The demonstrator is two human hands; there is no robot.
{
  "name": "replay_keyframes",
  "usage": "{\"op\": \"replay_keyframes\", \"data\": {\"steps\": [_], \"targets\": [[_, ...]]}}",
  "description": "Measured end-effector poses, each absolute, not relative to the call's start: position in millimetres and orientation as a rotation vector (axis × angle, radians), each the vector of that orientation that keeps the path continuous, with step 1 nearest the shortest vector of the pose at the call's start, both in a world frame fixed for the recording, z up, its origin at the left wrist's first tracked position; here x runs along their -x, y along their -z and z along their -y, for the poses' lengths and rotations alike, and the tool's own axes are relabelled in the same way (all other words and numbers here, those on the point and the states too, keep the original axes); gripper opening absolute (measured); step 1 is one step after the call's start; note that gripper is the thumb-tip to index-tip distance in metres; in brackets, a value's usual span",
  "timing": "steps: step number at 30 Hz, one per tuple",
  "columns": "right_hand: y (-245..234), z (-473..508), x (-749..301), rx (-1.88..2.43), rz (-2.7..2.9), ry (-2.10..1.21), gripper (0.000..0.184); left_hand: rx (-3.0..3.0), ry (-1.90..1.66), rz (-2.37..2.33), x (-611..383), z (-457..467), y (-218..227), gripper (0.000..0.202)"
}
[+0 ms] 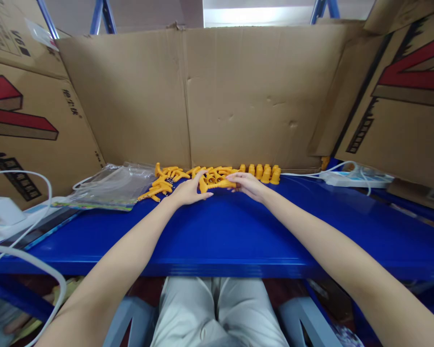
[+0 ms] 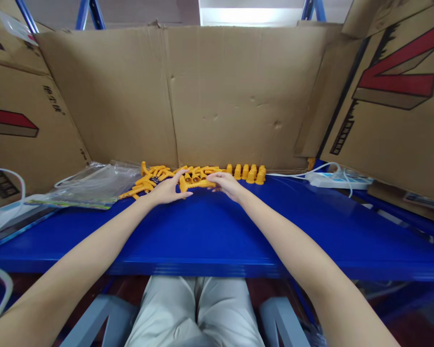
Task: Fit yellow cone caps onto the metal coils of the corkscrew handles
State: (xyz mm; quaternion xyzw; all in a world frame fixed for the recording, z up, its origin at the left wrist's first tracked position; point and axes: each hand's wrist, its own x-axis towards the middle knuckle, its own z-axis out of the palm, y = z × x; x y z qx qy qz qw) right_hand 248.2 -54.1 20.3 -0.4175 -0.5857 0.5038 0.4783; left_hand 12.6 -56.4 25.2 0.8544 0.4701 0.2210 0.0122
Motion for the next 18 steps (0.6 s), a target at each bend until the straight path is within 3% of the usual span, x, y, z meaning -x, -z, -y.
{"op": "replay_keyframes", "data": {"steps": [4, 9, 11, 18], "targets": [[-28.9, 40.0, -254.1, 1.080, 1.325, -1.156, 0.012, -2.614, -0.863, -1.433, -10.7, 55.7, -25.8, 0.075], [-51.2, 21.7, -252.7, 1.073, 1.265, -0.979, 0.010, -2.610, -0.771, -1.507, -8.2, 51.1, -26.7, 0.030], [-57.7, 15.2, -245.7, 1.074, 1.274, -0.862, 0.010, -2.604, -0.712, -1.524, -7.6, 49.7, -26.5, 0.025], [-45.7, -3.2, -227.4, 1.016, 1.852, 0.185, 0.025, -2.633, -0.732, -1.455, -6.4, 46.3, -23.3, 0.025]]}}
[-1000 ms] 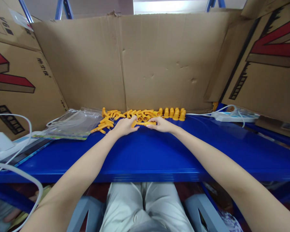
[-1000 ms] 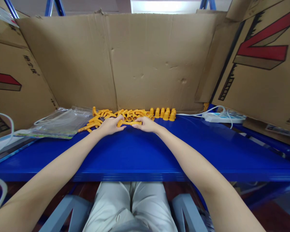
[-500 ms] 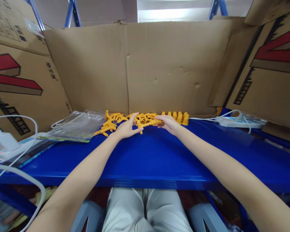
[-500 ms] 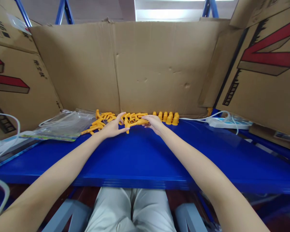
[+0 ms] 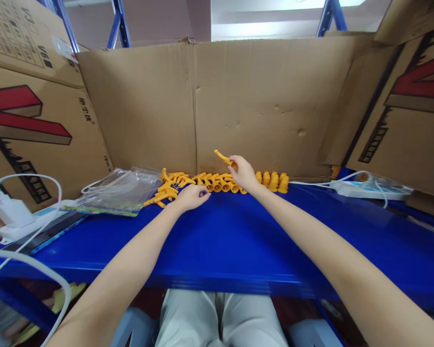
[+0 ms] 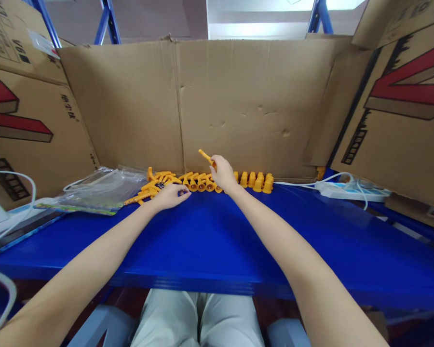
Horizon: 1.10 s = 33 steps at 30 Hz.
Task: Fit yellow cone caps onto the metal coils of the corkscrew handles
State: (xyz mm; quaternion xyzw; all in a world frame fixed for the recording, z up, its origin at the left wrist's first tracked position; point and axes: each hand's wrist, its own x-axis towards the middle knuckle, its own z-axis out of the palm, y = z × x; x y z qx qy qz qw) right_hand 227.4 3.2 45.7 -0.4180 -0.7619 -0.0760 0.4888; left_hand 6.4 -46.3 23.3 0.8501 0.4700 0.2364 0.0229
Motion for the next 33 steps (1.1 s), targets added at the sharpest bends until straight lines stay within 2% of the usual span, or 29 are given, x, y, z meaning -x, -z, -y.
{"op": "replay_keyframes", "data": {"steps": [4, 7, 11, 18, 25, 29, 33], "targets": [[-23.0, -5.2, -233.3, 1.051, 2.247, 0.695, 0.033, -2.645, -0.743, -1.426, -5.8, 43.2, -20.6, 0.025], [-10.5, -2.6, -240.9, 1.210, 2.381, 0.866, 0.034, -2.652, -0.723, -1.423, -6.3, 43.5, -21.1, 0.025], [-8.9, 2.4, -249.8, 1.483, 2.453, 0.774, 0.040, -2.647, -0.682, -1.433, -7.2, 45.4, -22.8, 0.022], [-8.4, 4.8, -252.1, 1.552, 2.509, 0.637, 0.045, -2.620, -0.661, -1.435, -5.6, 41.5, -18.8, 0.023], [-35.1, -10.5, -257.8, 1.707, 2.239, 0.149, 0.047, -2.608, -0.646, -1.414, -5.2, 39.7, -17.3, 0.025], [-49.7, -24.3, -280.8, 1.786, 1.984, 0.161, 0.048, -2.602, -0.645, -1.419, -5.4, 39.7, -17.3, 0.026], [-37.1, -31.0, -300.7, 1.982, 1.960, 0.136, 0.048, -2.606, -0.644, -1.409, -5.5, 40.2, -17.4, 0.026]]}}
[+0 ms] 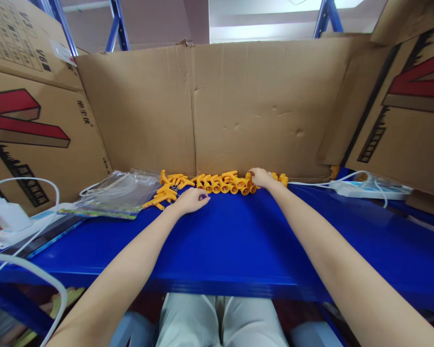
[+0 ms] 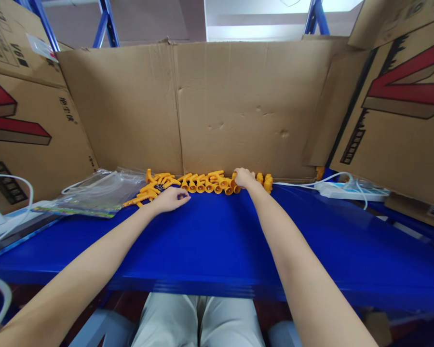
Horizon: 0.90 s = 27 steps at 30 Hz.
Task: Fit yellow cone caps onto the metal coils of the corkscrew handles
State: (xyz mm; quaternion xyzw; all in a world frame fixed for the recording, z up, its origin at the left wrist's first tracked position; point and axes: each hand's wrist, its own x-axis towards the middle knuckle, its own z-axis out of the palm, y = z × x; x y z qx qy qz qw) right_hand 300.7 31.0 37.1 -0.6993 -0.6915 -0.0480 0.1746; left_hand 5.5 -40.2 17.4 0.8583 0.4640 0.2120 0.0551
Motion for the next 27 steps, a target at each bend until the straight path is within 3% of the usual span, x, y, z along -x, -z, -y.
{"op": "replay_keyframes", "data": {"steps": [4, 11, 17, 22, 27], "targets": [[-19.2, -34.2, -306.9, 2.061, 1.983, 0.045, 0.036, -2.629, -0.629, -1.413, -6.2, 41.0, -18.4, 0.026], [-15.6, -43.2, -310.9, 1.892, 1.899, 0.190, 0.048, -2.627, -0.637, -1.429, -7.1, 42.1, -18.4, 0.025], [-17.3, -49.5, -312.2, 1.971, 1.974, 0.055, 0.038, -2.646, -0.650, -1.401, -7.5, 43.1, -18.4, 0.025], [-20.0, -49.8, -311.5, 1.948, 1.958, 0.121, 0.042, -2.637, -0.632, -1.397, -8.0, 43.4, -18.4, 0.025], [-20.9, -50.4, -309.5, 1.991, 1.885, 0.150, 0.028, -2.634, -0.633, -1.401, -8.3, 43.2, -17.9, 0.025]]}}
